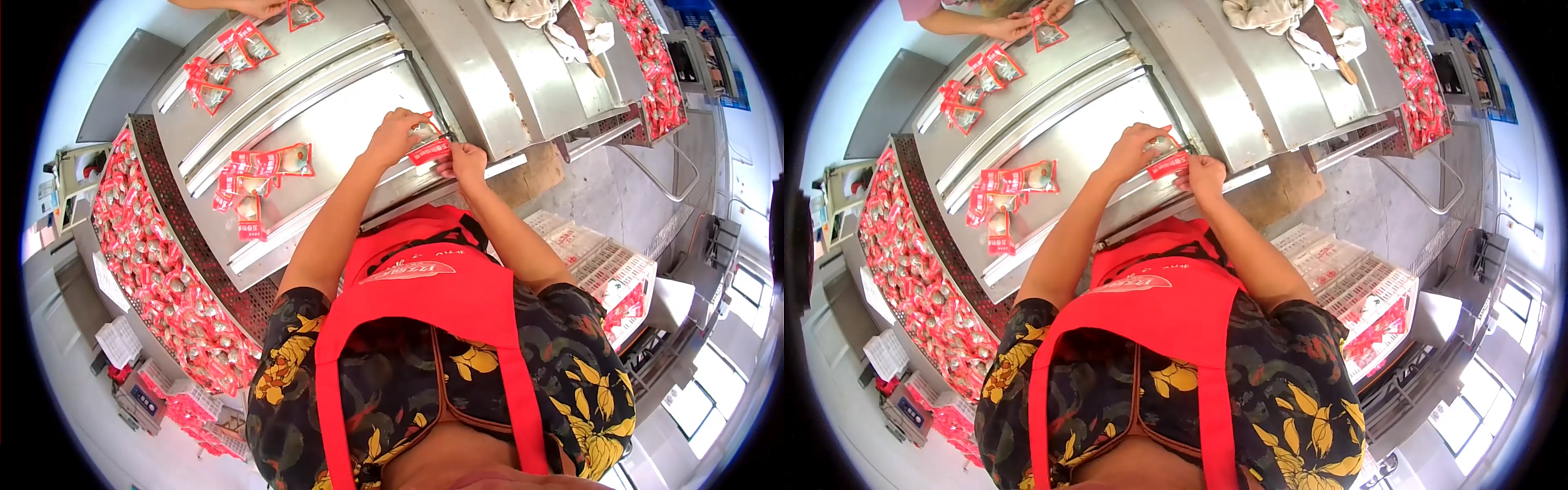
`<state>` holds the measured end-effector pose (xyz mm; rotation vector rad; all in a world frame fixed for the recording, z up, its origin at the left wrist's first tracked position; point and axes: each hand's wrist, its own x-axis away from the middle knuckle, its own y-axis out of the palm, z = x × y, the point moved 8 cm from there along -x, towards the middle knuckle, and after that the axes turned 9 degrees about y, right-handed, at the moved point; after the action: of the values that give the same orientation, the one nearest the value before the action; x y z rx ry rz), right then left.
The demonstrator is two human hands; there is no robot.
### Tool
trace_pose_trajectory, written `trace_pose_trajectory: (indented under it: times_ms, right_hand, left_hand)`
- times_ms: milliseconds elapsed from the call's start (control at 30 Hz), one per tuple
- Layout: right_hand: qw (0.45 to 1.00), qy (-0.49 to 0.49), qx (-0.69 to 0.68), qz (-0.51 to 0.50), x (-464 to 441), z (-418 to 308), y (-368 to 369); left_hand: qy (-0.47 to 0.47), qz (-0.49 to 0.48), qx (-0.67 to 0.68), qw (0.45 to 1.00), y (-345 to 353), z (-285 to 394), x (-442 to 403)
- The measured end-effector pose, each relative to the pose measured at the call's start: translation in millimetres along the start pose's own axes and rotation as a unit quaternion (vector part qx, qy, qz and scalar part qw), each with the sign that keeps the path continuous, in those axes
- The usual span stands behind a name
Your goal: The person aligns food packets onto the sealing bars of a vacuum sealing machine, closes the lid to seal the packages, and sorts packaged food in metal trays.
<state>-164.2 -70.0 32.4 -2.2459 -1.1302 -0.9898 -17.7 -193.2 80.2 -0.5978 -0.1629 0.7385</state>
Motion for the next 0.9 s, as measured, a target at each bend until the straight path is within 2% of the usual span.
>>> trace_pose_trajectory:
  times_ms: [100, 167, 233, 267, 300, 333, 400, 433, 467, 500, 533, 567, 600, 633, 667, 700, 733, 767, 800, 833, 867, 900]
  right_hand:
    - [0.999, 0.012, 0.036, -0.023, -1.4, 0.7, 1.9]
    - [0.996, 0.007, 0.086, -0.020, -5.6, 5.3, 2.6]
    - [0.994, -0.026, 0.103, -0.020, -17.2, 14.1, -6.1]
    - [0.985, -0.073, 0.157, 0.009, 4.1, -3.2, -6.1]
    - [0.988, -0.113, 0.100, 0.019, 18.3, -10.3, -7.4]
    - [0.986, -0.103, 0.125, 0.032, 40.3, -23.9, -3.9]
    - [0.977, -0.165, 0.138, -0.008, 45.2, -25.3, 1.7]
    - [0.976, -0.166, 0.141, -0.010, 50.5, -26.0, 7.5]
    - [0.979, -0.141, 0.139, -0.057, 56.8, -24.3, 23.4]
    - [0.978, -0.116, 0.137, -0.104, 61.3, -21.5, 40.0]
    - [0.977, -0.119, 0.139, -0.107, 61.9, -21.5, 49.8]
    - [0.969, -0.100, 0.153, -0.163, 61.8, -16.4, 68.6]
    - [0.958, -0.081, 0.167, -0.217, 62.9, -11.4, 86.9]
    - [0.958, -0.080, 0.168, -0.217, 66.3, -14.0, 98.3]
    - [0.952, -0.036, 0.185, -0.240, 68.7, -11.0, 114.2]
    - [0.944, 0.009, 0.200, -0.263, 70.1, -6.4, 129.0]
    - [0.944, 0.010, 0.200, -0.261, 67.7, -5.9, 139.7]
    - [0.942, 0.038, 0.200, -0.267, 62.9, -0.8, 150.5]
    - [0.939, 0.066, 0.200, -0.273, 56.0, 3.5, 159.1]
    - [0.939, 0.066, 0.200, -0.272, 45.0, 4.1, 166.3]
    - [0.938, 0.083, 0.210, -0.265, 33.5, 8.3, 171.5]
    - [0.935, 0.100, 0.220, -0.258, 26.4, 11.6, 173.8]
  left_hand:
    - [-0.019, -0.020, 0.012, 1.000, 2.1, -8.0, 3.0]
    - [0.024, 0.000, -0.030, 0.999, -3.8, -6.0, 10.7]
    - [0.053, 0.068, -0.071, 0.994, -30.5, 6.2, 30.0]
    - [0.066, 0.094, -0.088, 0.990, -54.8, 15.8, 38.8]
    - [0.071, 0.129, -0.158, 0.976, -82.7, 19.6, 52.3]
    - [0.026, 0.117, -0.211, 0.970, -113.6, 25.6, 70.8]
    - [-0.039, 0.078, -0.460, 0.883, -152.0, 6.1, 103.8]
    - [-0.085, 0.058, -0.485, 0.869, -161.5, -20.7, 123.0]
    - [-0.130, 0.039, -0.507, 0.851, -166.4, -45.8, 137.0]
    - [-0.133, 0.043, -0.506, 0.851, -173.0, -50.2, 138.6]
    - [-0.181, -0.030, -0.473, 0.862, -171.7, -67.3, 140.8]
    - [-0.226, -0.102, -0.435, 0.865, -167.1, -82.0, 145.5]
    - [-0.226, -0.101, -0.436, 0.865, -162.9, -77.3, 143.6]
    - [-0.275, -0.011, -0.333, 0.902, -159.0, -69.2, 145.1]
    - [-0.317, 0.080, -0.224, 0.918, -154.8, -64.6, 147.2]
    - [-0.323, 0.084, -0.175, 0.926, -140.7, -64.2, 144.1]
    - [-0.329, 0.087, -0.125, 0.932, -124.8, -70.6, 145.0]
    - [-0.291, 0.108, -0.055, 0.949, -105.3, -89.1, 145.7]
    - [-0.310, 0.113, -0.006, 0.944, -93.2, -95.6, 144.5]
    - [-0.351, 0.169, 0.166, 0.906, -80.1, -105.8, 149.3]
    - [-0.380, 0.218, 0.331, 0.835, -64.2, -113.3, 154.8]
    - [-0.382, 0.218, 0.332, 0.835, -58.5, -116.8, 157.9]
